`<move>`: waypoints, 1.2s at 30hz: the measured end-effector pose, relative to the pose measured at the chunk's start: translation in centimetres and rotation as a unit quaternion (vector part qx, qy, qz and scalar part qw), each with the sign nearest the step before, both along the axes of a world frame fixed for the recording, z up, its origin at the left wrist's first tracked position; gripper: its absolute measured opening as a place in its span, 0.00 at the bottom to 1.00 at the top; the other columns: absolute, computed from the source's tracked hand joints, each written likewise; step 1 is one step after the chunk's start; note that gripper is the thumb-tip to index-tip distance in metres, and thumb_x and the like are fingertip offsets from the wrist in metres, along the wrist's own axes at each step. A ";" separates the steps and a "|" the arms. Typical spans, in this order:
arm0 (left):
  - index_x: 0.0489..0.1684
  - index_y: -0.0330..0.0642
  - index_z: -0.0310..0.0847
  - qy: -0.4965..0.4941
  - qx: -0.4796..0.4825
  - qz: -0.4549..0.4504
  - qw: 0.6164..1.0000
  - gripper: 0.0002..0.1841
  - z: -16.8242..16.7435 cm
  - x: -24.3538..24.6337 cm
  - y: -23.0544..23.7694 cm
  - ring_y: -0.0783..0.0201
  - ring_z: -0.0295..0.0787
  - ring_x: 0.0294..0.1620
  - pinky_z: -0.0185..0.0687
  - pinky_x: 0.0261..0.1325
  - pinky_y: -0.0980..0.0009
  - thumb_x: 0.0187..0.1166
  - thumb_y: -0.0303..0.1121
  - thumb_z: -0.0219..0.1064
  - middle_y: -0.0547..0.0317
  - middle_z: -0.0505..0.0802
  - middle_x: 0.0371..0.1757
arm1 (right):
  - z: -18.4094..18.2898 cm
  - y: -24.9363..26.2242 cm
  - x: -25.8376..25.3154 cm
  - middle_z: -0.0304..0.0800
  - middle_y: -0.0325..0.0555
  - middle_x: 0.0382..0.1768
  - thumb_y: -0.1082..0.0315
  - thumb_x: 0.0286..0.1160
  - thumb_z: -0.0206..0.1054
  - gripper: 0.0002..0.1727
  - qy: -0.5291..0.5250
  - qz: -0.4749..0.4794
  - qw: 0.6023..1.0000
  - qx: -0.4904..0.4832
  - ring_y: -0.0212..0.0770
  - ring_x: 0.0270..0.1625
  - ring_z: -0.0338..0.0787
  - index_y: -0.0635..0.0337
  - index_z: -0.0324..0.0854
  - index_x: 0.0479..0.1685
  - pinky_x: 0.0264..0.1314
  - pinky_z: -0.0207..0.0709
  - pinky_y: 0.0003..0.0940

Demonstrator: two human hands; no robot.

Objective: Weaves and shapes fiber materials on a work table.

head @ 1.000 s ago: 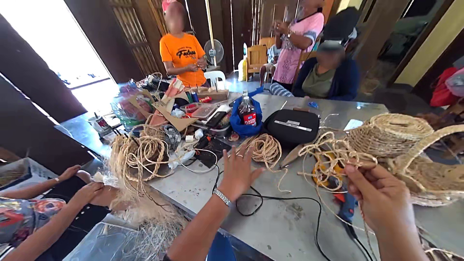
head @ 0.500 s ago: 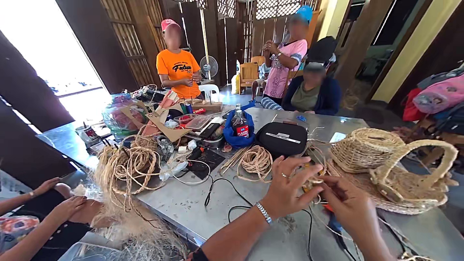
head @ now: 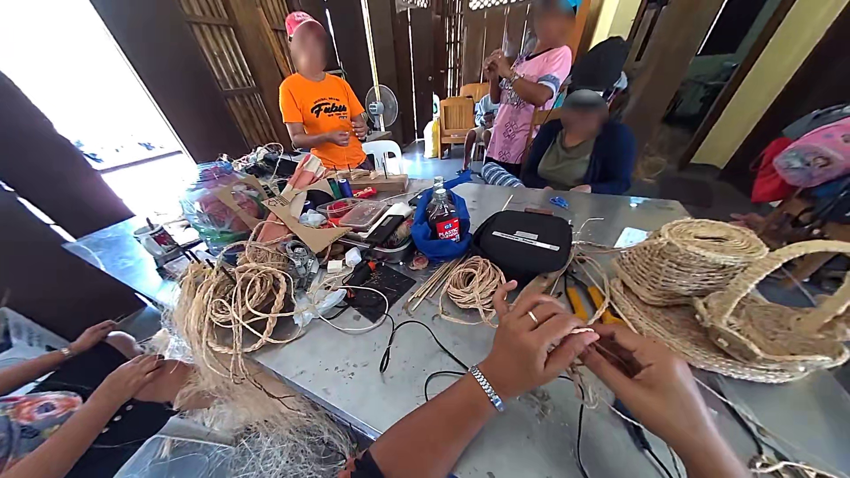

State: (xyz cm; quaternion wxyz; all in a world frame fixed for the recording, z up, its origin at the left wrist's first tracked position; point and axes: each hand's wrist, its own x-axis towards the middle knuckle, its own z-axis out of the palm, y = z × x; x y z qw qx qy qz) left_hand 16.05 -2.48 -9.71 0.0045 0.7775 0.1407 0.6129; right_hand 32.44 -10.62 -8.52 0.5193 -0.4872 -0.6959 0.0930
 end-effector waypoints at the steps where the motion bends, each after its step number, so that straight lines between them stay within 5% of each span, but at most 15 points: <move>1: 0.37 0.47 0.92 0.000 0.001 0.000 1.000 0.14 0.0 0.0 0.0 0.63 0.89 0.55 0.51 0.83 0.40 0.85 0.41 0.62 0.62 0.94 0.38 | 0.0 0.0 -0.2 0.89 0.28 0.32 0.51 0.77 0.69 0.17 0.005 0.002 1.000 -0.003 0.14 0.23 0.75 0.56 0.87 0.49 0.24 0.70 0.11; 7: 0.36 0.42 0.89 -0.007 0.015 -0.012 1.000 0.15 0.0 0.0 -0.2 0.63 0.90 0.42 0.60 0.79 0.48 0.88 0.38 0.59 0.58 0.93 0.31 | 0.2 -0.1 -1.1 0.92 0.28 0.38 0.57 0.84 0.65 0.15 0.059 0.039 0.997 0.009 0.16 0.34 0.87 0.59 0.85 0.54 0.36 0.82 0.12; 14: 0.43 0.39 0.89 -0.019 0.021 -0.019 0.999 0.14 0.0 -0.1 -0.1 0.65 0.88 0.36 0.63 0.77 0.50 0.89 0.37 0.58 0.56 0.92 0.31 | 0.6 -0.4 -1.8 0.92 0.28 0.37 0.60 0.83 0.67 0.12 0.104 0.058 0.993 0.005 0.19 0.34 0.88 0.57 0.83 0.56 0.33 0.81 0.12; 22: 0.41 0.39 0.86 -0.039 -0.038 -0.040 0.998 0.15 0.1 -0.1 0.0 0.62 0.88 0.55 0.65 0.77 0.52 0.91 0.36 0.54 0.53 0.93 0.45 | 0.4 -0.5 -2.4 0.92 0.29 0.37 0.61 0.83 0.67 0.08 0.095 0.079 0.992 0.021 0.22 0.36 0.90 0.55 0.85 0.48 0.36 0.84 0.15; 36: 0.42 0.36 0.87 -0.036 -0.134 -0.074 0.988 0.15 0.1 0.0 -0.2 0.64 0.87 0.52 0.69 0.71 0.54 0.91 0.33 0.54 0.54 0.93 0.45 | 0.1 -0.2 -2.6 0.92 0.29 0.34 0.63 0.83 0.66 0.06 0.093 0.083 0.992 -0.004 0.21 0.32 0.88 0.56 0.82 0.46 0.32 0.80 0.13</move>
